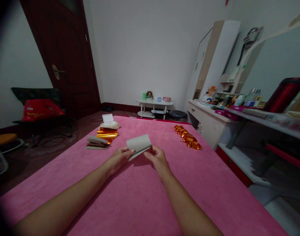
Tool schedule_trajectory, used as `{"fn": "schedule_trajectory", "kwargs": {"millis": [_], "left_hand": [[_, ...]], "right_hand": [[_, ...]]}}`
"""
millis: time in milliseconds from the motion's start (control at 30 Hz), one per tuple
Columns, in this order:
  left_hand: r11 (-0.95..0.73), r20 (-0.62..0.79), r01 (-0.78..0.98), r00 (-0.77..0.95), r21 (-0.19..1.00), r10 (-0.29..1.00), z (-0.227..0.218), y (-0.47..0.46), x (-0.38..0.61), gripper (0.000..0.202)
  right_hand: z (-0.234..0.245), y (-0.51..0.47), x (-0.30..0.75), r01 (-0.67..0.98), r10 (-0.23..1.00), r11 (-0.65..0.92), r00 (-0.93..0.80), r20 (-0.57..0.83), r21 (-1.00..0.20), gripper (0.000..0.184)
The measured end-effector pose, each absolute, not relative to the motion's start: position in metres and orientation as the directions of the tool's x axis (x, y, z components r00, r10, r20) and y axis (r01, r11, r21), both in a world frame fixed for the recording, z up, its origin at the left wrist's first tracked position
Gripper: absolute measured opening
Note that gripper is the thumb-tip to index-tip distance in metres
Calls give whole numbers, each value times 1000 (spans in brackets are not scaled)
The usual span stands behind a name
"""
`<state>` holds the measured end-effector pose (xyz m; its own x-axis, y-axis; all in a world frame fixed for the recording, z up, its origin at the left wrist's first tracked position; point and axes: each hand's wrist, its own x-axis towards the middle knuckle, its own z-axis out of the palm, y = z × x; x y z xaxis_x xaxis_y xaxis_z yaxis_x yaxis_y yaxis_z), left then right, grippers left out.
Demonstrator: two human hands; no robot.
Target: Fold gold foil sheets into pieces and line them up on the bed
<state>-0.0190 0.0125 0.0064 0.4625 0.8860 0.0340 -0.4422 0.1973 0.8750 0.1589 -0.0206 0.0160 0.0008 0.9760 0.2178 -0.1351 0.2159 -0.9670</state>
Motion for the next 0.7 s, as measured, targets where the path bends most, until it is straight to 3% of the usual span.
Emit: {"fn": "schedule_trajectory", "kwargs": {"millis": [300, 567, 700], "left_hand": [[-94, 161, -237, 281, 967, 946, -3, 23, -25, 39], [-93, 160, -212, 324, 973, 932, 1, 21, -24, 34], [-83, 180, -324, 283, 942, 942, 8, 19, -22, 47]], "right_hand": [[17, -22, 169, -158, 987, 161, 27, 159, -974, 40], [12, -18, 173, -134, 984, 179, 14, 179, -975, 35], [10, -19, 167, -125, 977, 211, 15, 211, -969, 37]]}}
